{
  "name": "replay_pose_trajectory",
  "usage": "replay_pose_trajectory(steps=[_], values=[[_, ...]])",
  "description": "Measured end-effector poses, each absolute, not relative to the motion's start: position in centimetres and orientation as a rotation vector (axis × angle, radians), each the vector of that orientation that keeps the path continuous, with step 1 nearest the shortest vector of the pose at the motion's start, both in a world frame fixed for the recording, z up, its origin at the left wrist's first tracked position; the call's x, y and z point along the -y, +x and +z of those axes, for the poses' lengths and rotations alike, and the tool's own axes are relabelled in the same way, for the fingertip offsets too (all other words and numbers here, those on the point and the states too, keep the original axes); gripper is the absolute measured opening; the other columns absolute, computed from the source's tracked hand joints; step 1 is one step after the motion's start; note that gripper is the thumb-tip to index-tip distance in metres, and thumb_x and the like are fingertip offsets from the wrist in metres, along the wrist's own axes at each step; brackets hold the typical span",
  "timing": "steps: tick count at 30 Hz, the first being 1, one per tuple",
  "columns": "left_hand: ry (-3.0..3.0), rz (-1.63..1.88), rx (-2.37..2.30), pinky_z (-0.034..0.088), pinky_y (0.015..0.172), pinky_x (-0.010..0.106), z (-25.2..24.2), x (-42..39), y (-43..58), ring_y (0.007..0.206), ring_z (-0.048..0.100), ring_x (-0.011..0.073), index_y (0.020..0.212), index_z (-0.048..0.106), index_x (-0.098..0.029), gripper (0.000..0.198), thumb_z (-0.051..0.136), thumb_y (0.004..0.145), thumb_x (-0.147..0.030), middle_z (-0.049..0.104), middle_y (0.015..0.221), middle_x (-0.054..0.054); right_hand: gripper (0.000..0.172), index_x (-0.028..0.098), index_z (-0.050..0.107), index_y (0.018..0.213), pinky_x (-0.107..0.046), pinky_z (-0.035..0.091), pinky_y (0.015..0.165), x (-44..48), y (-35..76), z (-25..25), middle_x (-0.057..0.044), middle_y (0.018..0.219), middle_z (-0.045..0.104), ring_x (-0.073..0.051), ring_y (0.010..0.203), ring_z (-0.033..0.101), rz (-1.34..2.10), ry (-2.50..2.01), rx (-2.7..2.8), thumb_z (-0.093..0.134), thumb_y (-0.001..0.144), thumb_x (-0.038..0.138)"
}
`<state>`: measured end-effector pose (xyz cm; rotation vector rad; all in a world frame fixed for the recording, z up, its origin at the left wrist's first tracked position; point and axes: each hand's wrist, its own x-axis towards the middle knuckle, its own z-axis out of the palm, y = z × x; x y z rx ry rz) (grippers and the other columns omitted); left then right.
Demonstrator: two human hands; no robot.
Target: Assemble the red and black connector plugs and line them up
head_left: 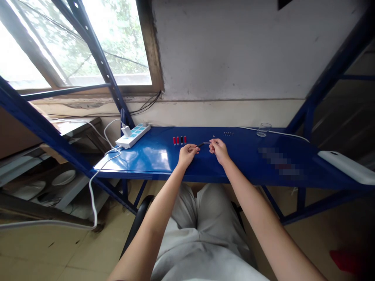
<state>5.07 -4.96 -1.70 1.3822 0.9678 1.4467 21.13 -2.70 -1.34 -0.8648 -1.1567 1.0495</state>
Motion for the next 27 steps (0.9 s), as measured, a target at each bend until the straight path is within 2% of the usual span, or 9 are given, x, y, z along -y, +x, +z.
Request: replay_pose_trajectory(steps=[6,15,27], values=[[1.344,1.507,-0.980,0.052,0.067,0.029,-1.82,4.71,4.98,0.064,0.066,0.0158,0.083,0.060,-0.011,0.030,0.069,0.067,-0.035,0.070,0.077,0.010,0.037,0.021,0.046,0.077,-0.021,0.028,0.040,2.61,21.04,-1.73,0.008,0.045,0.046,-0.006,0.037,0.036,1.067,-0.847,1.210,0.061,0.069,0.054],[1.429,1.353,-0.953,0.050,0.063,0.026,-1.26,5.51,5.02,0.067,0.067,0.0180,0.081,0.061,-0.012,0.032,0.071,0.065,-0.038,0.069,0.070,0.007,0.041,0.021,0.045,0.074,-0.022,0.027,0.040,3.19,20.79,-1.32,0.009,0.042,0.043,-0.006,0.037,0.035,1.326,-0.820,1.291,0.066,0.064,0.055],[1.454,1.371,-0.939,0.050,0.061,0.025,-1.86,5.08,5.01,0.066,0.066,0.0171,0.083,0.062,-0.013,0.030,0.069,0.066,-0.036,0.068,0.071,0.007,0.039,0.020,0.048,0.077,-0.021,0.028,0.040,2.88,20.90,-1.90,0.009,0.044,0.045,-0.006,0.037,0.036,1.325,-0.827,1.339,0.065,0.066,0.054]])
